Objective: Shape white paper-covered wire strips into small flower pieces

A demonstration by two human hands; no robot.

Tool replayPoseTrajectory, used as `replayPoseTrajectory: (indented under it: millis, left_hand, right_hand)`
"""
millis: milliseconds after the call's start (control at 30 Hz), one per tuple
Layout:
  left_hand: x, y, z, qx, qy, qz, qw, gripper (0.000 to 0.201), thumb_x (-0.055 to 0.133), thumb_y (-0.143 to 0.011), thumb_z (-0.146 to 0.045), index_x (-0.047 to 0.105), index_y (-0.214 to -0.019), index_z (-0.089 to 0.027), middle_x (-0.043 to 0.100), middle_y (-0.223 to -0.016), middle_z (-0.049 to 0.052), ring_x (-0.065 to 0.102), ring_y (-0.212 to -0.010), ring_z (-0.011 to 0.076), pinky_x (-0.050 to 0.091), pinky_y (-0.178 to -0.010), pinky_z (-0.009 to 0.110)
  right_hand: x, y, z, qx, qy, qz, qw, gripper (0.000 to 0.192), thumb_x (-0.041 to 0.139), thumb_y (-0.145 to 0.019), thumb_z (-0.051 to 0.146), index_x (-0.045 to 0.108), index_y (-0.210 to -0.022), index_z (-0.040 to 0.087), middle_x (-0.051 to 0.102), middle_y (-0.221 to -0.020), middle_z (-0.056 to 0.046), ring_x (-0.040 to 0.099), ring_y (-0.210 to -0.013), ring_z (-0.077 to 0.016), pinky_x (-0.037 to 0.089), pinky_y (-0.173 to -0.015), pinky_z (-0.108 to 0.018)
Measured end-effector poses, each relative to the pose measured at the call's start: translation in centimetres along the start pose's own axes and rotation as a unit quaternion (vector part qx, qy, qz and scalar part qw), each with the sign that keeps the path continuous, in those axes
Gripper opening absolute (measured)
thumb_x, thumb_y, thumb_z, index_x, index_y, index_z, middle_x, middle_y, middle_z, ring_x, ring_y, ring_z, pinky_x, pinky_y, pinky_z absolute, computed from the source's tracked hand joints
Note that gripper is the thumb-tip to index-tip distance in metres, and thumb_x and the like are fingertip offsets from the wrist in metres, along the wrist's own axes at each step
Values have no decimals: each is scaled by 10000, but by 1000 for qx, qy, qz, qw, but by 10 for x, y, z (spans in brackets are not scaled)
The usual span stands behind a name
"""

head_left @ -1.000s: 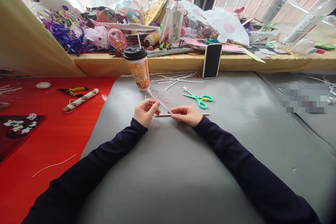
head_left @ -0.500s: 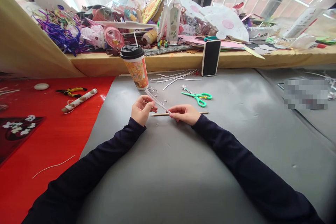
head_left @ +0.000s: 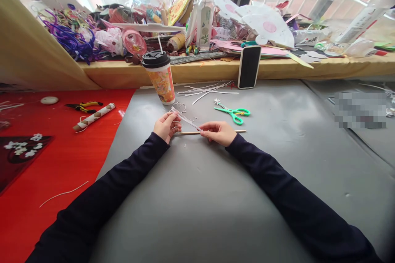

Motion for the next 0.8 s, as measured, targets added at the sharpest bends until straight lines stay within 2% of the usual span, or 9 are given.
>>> replayPoseTrajectory:
  millis: [300, 500, 700, 800]
  left_hand:
    - [3, 1, -7, 31, 30, 20, 999, 194, 565, -657, -326, 500, -686, -146, 464, -588, -28, 465, -442, 65, 371, -390, 198]
    - [-1, 0, -8, 49, 38, 8, 998, 125, 537, -647, -246, 499, -605, -135, 476, -607, -15, 427, -412, 52, 340, -361, 196]
    - [-2, 2, -13, 72, 30, -2, 997, 202, 590, -648, -315, 603, -715, -124, 538, -752, 29, 490, -533, 60, 403, -420, 180]
    - [-7, 1, -14, 86, 6, -29, 996, 243, 608, -641, -329, 629, -762, -119, 569, -796, 51, 531, -631, 79, 448, -494, 175]
  right_hand:
    - [3, 1, 3, -12, 25, 10, 1000, 344, 586, -641, 326, 612, -906, 108, 507, -643, 3, 441, -439, -42, 382, -421, -185]
    - [4, 2, 3, -13, 35, 16, 999, 329, 580, -647, 324, 614, -900, 117, 512, -636, 4, 447, -439, -44, 400, -426, -185]
    - [4, 1, 2, -21, 31, 19, 999, 319, 583, -646, 319, 615, -894, 121, 519, -636, 1, 458, -452, -48, 404, -428, -182]
    - [6, 1, 1, -21, 31, 26, 999, 321, 584, -645, 319, 611, -899, 125, 523, -631, 1, 459, -456, -50, 406, -431, -182]
Point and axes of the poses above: each hand's wrist, its own y-axis away from the middle knuckle, its own x-axis out of the palm, z = x × y, the point moved 9 cm from there along -y, towards the middle knuckle
